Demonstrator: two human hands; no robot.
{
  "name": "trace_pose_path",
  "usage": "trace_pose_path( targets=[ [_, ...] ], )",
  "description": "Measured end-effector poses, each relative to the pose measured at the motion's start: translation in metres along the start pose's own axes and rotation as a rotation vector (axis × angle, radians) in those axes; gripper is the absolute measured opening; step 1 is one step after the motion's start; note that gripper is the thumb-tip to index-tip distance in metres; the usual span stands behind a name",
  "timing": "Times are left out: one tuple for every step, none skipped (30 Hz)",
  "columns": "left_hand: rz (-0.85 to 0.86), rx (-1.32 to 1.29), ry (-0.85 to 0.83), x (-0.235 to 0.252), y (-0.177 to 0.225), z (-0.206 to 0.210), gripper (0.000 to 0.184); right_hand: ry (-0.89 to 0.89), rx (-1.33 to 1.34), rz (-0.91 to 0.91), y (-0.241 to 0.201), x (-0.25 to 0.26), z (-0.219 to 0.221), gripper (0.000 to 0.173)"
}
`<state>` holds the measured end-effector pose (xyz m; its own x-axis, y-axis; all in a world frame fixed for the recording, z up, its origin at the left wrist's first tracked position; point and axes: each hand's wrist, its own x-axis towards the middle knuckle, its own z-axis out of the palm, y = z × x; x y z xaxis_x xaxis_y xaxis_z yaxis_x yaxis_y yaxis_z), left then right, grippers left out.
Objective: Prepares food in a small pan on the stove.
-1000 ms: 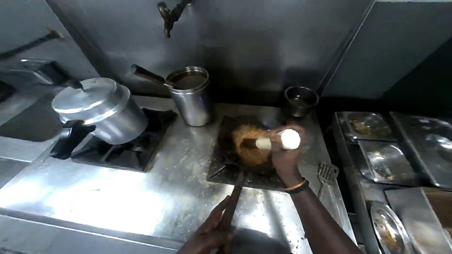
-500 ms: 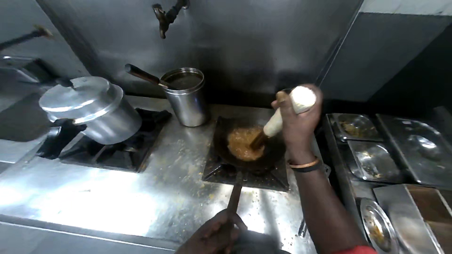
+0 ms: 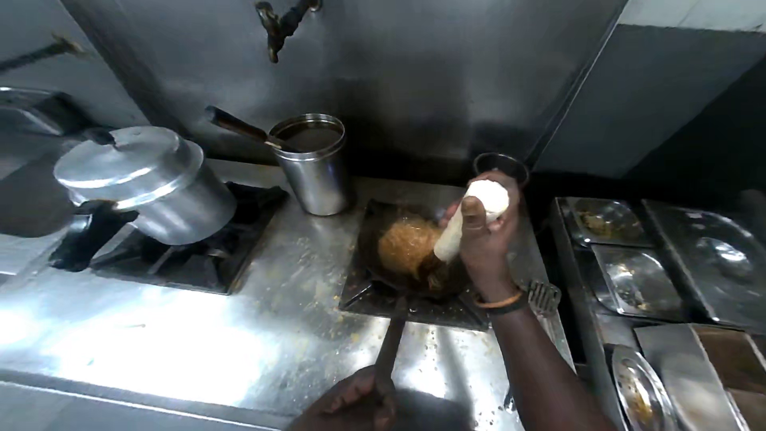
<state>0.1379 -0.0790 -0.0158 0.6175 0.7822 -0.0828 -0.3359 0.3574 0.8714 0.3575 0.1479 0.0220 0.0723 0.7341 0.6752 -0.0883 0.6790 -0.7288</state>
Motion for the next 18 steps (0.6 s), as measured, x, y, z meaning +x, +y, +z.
trace_pose_path(
  targets=[
    [-0.001,0.001,0.015,-0.004,-0.002,-0.003,0.012,0.015,0.01,0.013,0.012,-0.003,-0.002,0.05],
    [0.001,0.001,0.032,-0.006,-0.003,-0.005,0.013,0.025,-0.004,0.048,0.017,-0.001,-0.004,0.05],
    [0.01,0.008,0.04,-0.008,-0.004,-0.007,0.013,0.034,-0.028,0.091,0.012,0.006,-0.005,0.048],
    [0.021,0.012,0.043,-0.009,-0.004,-0.008,0.014,0.039,-0.037,0.111,0.004,0.012,-0.006,0.046],
    [0.032,0.014,0.042,-0.008,-0.004,-0.009,0.014,0.051,-0.014,0.102,-0.003,0.016,-0.007,0.045],
    [0.035,0.012,0.045,-0.008,-0.004,-0.011,0.014,0.068,0.023,0.082,-0.004,0.017,-0.007,0.045],
    [0.03,0.007,0.056,-0.009,-0.006,-0.011,0.014,0.072,0.055,0.076,0.003,0.014,-0.009,0.047],
    [0.019,0.007,0.061,-0.01,-0.007,-0.011,0.015,0.062,0.059,0.092,0.01,0.011,-0.011,0.046],
    [0.009,0.019,0.058,-0.01,-0.008,-0.012,0.015,0.052,0.039,0.118,0.014,0.011,-0.014,0.043],
    [0.007,0.032,0.056,-0.01,-0.009,-0.013,0.015,0.041,0.009,0.156,0.011,0.016,-0.015,0.04],
    [0.008,0.042,0.059,-0.01,-0.01,-0.014,0.015,0.04,-0.011,0.184,0.002,0.021,-0.016,0.038],
    [0.01,0.052,0.059,-0.009,-0.009,-0.016,0.015,0.04,-0.007,0.185,-0.006,0.022,-0.017,0.038],
    [0.012,0.06,0.059,-0.008,-0.009,-0.018,0.015,0.052,0.029,0.144,-0.006,0.02,-0.019,0.041],
    [0.01,0.061,0.065,-0.009,-0.01,-0.019,0.015,0.06,0.06,0.084,0.002,0.015,-0.02,0.046],
    [0.0,0.064,0.072,-0.012,-0.013,-0.02,0.014,0.048,0.068,0.056,0.013,0.006,-0.021,0.048],
    [-0.007,0.072,0.079,-0.014,-0.014,-0.021,0.014,0.031,0.058,0.044,0.021,0.0,-0.023,0.048],
    [-0.007,0.078,0.087,-0.014,-0.016,-0.023,0.014,0.016,0.036,0.042,0.023,0.0,-0.025,0.046],
    [-0.007,0.077,0.093,-0.015,-0.017,-0.024,0.015,0.013,0.022,0.057,0.017,0.002,-0.025,0.043]
  ],
)
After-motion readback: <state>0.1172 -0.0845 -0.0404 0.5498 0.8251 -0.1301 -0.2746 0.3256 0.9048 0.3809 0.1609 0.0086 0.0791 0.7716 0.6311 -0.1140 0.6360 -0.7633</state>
